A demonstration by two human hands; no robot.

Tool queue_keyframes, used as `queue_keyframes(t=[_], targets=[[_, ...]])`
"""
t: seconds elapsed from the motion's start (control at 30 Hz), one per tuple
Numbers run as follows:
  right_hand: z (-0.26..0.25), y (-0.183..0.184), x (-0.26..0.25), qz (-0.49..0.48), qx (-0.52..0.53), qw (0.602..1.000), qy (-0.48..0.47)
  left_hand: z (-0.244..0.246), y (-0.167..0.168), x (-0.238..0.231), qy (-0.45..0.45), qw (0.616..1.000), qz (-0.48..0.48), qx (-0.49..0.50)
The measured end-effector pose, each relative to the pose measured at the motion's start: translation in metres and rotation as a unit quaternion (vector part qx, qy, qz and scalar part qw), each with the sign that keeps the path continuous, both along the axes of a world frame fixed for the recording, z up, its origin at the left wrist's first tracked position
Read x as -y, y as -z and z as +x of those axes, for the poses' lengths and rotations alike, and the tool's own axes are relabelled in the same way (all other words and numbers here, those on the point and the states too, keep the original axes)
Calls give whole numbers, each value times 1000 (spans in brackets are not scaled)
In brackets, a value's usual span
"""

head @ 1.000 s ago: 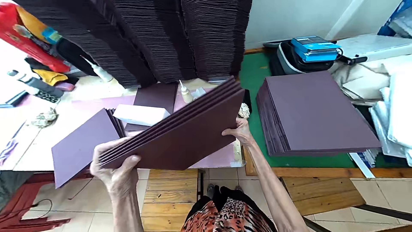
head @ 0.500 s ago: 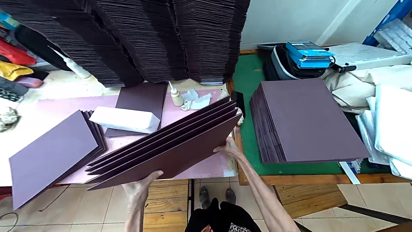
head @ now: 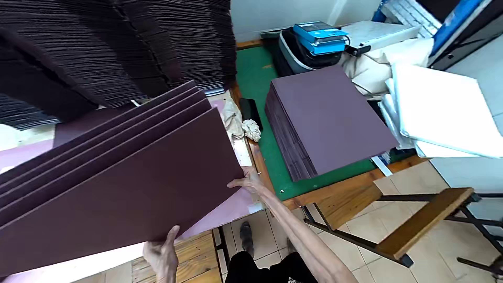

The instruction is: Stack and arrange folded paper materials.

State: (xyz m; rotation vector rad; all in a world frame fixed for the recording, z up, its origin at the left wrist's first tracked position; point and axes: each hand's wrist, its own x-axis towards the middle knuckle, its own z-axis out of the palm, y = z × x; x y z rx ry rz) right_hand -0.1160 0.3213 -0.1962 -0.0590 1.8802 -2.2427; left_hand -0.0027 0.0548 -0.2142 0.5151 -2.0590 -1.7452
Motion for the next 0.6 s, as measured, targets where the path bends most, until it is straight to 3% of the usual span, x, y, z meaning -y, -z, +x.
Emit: queue_keyframes(t=[0.1, 0.23, 0.43, 0.6], targets=[[26, -28, -19, -19, -7, 1000, 20, 14, -27, -17, 4, 1000, -7, -18], [58, -92, -78, 7, -83, 996, 38, 25, -84, -67, 19, 998, 1, -61], [92, -180, -209, 119, -260, 944, 165, 22, -172, -195, 121, 985, 52, -114], [72, -226, -307, 168, -239, 929, 228, -18, -219, -294, 170, 979, 82, -74]])
